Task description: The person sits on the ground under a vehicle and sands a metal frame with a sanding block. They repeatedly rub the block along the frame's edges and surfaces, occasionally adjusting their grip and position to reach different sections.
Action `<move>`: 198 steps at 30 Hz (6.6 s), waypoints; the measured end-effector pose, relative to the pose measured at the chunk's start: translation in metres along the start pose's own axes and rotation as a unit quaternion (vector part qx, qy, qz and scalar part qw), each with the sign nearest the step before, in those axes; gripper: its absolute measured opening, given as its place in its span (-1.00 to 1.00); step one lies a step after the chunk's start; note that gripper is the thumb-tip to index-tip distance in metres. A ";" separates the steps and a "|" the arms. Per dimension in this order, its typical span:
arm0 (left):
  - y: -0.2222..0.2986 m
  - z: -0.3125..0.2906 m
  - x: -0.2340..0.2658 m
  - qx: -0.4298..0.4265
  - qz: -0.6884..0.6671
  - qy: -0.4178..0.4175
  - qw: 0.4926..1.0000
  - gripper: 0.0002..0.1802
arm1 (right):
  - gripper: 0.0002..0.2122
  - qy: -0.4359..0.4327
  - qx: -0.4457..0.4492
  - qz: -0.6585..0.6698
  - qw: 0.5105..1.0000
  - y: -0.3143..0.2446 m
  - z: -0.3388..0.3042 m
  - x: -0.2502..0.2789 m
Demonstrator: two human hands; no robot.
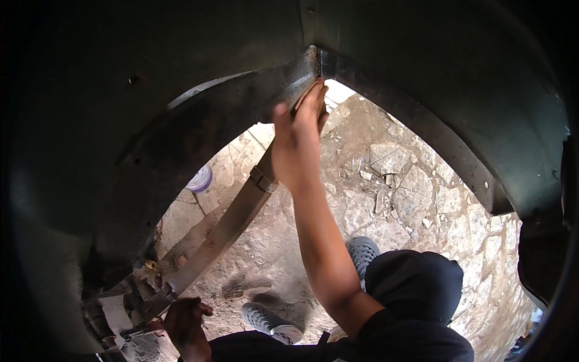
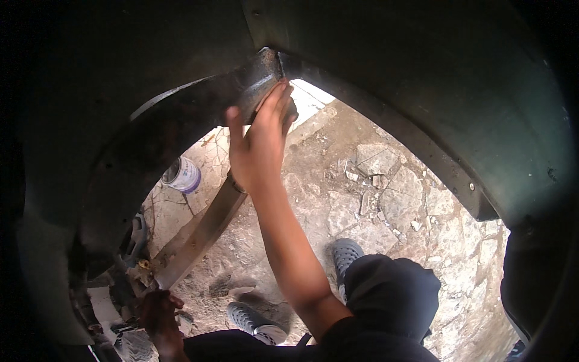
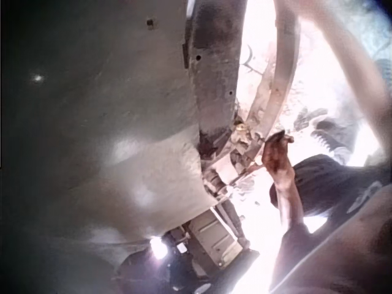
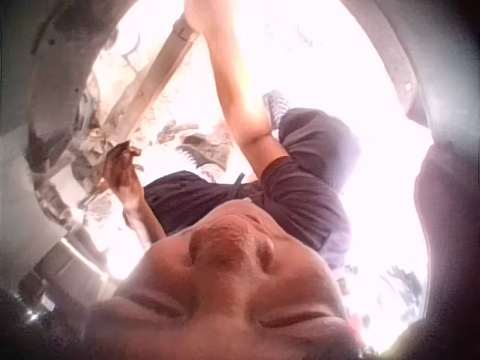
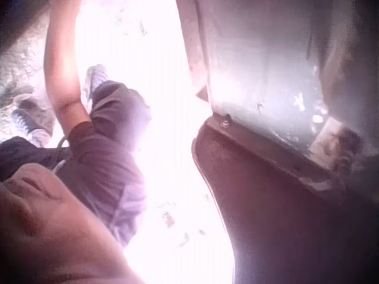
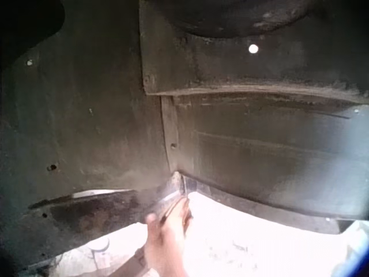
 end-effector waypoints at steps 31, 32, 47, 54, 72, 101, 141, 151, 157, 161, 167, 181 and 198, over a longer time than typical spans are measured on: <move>0.021 -0.007 -0.009 -0.139 0.257 -0.123 0.948 -0.78 | -0.01 -0.060 -0.088 -0.090 0.990 0.020 -0.028 0.006; 0.022 -0.004 -0.009 -0.126 0.297 -0.123 0.939 -0.77 | -0.04 -0.072 -0.087 -0.108 0.988 0.022 -0.030 0.005; 0.035 -0.002 -0.043 -0.167 0.292 -0.207 0.919 -0.72 | -0.09 -0.024 -0.116 -0.139 0.983 0.043 -0.020 0.002; 0.008 -0.004 -0.031 -0.105 0.327 -0.221 0.913 -0.69 | -0.10 0.002 -0.130 -0.073 0.989 0.040 -0.007 0.008; 0.006 0.006 -0.051 -0.057 0.374 -0.279 0.882 -0.52 | 0.02 -0.012 -0.069 -0.082 0.994 0.044 -0.007 0.008; -0.001 0.001 -0.027 0.016 0.337 -0.302 0.892 -0.26 | 0.03 -0.062 -0.110 -0.160 0.979 0.033 -0.039 -0.006; 0.039 -0.020 -0.038 -0.039 0.151 -0.338 0.928 -0.24 | -0.10 -0.056 -0.164 -0.045 0.984 0.040 -0.010 0.006; 0.027 -0.018 -0.034 0.007 0.039 -0.216 0.975 -0.49 | -0.12 -0.035 -0.135 -0.083 0.987 0.038 -0.018 0.005; 0.010 -0.025 -0.025 0.025 0.017 -0.173 0.984 -0.48 | -0.07 -0.107 -0.111 -0.127 0.980 0.019 -0.052 -0.006; 0.031 -0.029 -0.021 -0.058 0.057 -0.068 0.994 -0.42 | -0.06 -0.057 -0.143 -0.105 0.982 0.039 -0.015 0.012; 0.031 -0.027 -0.018 -0.061 0.056 -0.118 0.990 -0.48 | 0.03 -0.074 -0.078 -0.211 0.972 0.022 -0.040 0.003; 0.037 -0.023 -0.042 -0.117 0.108 -0.115 0.981 -0.87 | -0.05 -0.032 -0.116 -0.028 0.992 0.025 -0.002 0.021; 0.025 -0.020 -0.039 -0.154 0.267 -0.163 0.937 -0.76 | -0.07 -0.036 -0.110 -0.040 0.993 0.008 0.000 0.021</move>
Point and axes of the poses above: each hand's wrist, its own z-axis towards the middle knuckle, its own x-axis out of the back of the hand, y = z × x, the point moved 5 cm from there along z, towards the middle knuckle, and after that the axes turned 5 degrees about -y, right-handed, at the moved point
